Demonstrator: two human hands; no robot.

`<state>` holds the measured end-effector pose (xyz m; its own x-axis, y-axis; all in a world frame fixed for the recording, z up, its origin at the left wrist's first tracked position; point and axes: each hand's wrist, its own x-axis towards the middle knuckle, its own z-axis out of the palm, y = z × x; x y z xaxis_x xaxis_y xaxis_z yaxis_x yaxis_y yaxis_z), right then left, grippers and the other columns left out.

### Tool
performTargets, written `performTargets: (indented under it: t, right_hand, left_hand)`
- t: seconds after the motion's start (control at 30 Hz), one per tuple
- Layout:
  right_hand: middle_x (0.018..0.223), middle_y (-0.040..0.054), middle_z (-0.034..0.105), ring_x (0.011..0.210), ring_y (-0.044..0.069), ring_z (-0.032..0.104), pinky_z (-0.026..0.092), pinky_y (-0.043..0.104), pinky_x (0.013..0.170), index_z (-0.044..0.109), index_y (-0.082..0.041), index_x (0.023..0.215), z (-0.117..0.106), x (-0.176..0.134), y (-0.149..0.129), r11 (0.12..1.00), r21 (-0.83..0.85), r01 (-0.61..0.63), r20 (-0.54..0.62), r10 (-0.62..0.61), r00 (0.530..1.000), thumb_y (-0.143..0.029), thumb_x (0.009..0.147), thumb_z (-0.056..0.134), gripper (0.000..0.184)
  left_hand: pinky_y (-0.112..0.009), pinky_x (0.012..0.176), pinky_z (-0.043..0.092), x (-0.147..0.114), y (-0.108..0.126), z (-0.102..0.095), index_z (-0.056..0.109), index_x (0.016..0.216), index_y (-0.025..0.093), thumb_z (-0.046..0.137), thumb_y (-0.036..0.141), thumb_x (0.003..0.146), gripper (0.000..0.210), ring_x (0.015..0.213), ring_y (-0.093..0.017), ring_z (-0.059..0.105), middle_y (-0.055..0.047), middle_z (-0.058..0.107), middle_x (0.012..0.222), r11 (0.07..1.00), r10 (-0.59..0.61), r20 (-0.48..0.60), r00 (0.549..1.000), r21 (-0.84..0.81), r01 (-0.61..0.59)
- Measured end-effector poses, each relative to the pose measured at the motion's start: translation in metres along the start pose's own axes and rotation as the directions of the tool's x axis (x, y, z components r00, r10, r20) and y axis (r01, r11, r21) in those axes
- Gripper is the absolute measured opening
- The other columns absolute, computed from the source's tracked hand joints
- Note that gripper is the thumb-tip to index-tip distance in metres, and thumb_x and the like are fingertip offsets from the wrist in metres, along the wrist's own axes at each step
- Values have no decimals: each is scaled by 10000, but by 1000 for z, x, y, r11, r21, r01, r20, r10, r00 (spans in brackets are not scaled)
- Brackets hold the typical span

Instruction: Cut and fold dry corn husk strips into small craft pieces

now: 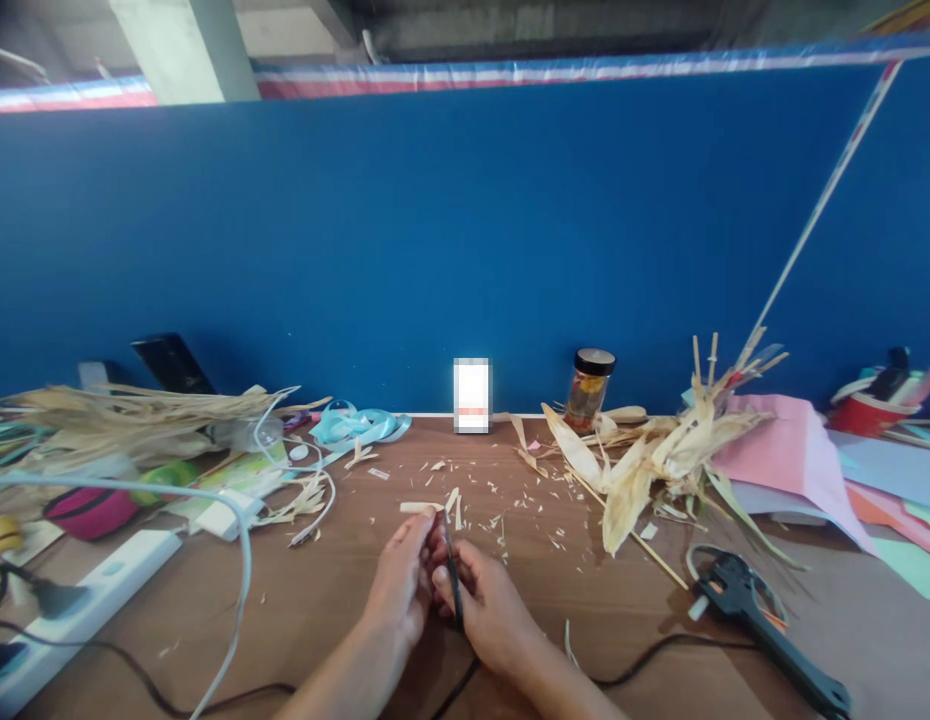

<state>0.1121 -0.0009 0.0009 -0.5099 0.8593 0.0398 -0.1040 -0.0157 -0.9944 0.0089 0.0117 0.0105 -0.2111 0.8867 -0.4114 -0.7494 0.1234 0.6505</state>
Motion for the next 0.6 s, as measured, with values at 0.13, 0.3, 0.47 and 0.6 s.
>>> performTargets:
  t: [0.13, 0.3, 0.47, 0.6]
  right_hand:
    - [653, -18, 529, 569, 90, 472, 376, 197, 534, 502, -162, 885, 1, -1, 1, 1000, -2, -7, 12, 7, 1000, -346, 807, 481, 200]
    - [620, -21, 526, 533, 85, 462, 366, 195, 511, 501, -153, 877, 1, 1, 2, 1000, 7, -15, 15, 15, 1000, -352, 807, 479, 212]
    - [612, -22, 526, 521, 86, 471, 362, 192, 495, 506, -154, 859, 0, 1, 4, 1000, -4, -15, 9, 15, 1000, -355, 800, 488, 211]
    - [606, -27, 517, 511, 83, 477, 351, 182, 474, 505, -157, 868, -1, 0, 6, 999, -8, -43, 4, 43, 999, -367, 801, 482, 222]
  left_hand:
    - [-125, 353, 325, 1, -1, 0, 509, 675, 147, 676, 297, 613, 233, 400, -42, 453, 45, 496, 510, 999, 40, 1, 999, -20, -40]
    - [-131, 341, 318, 0, -3, 0, 503, 669, 148, 666, 292, 623, 222, 387, -43, 444, 42, 502, 512, 999, 44, 11, 999, -29, -43]
    - [-131, 355, 334, 1, -3, 1, 502, 666, 147, 656, 268, 634, 199, 384, -40, 443, 43, 503, 502, 999, 36, -17, 999, -28, -36]
    - [-130, 365, 344, 4, -4, -1, 505, 668, 149, 647, 264, 645, 184, 388, -39, 449, 41, 511, 508, 999, 29, 8, 1000, -34, -29]
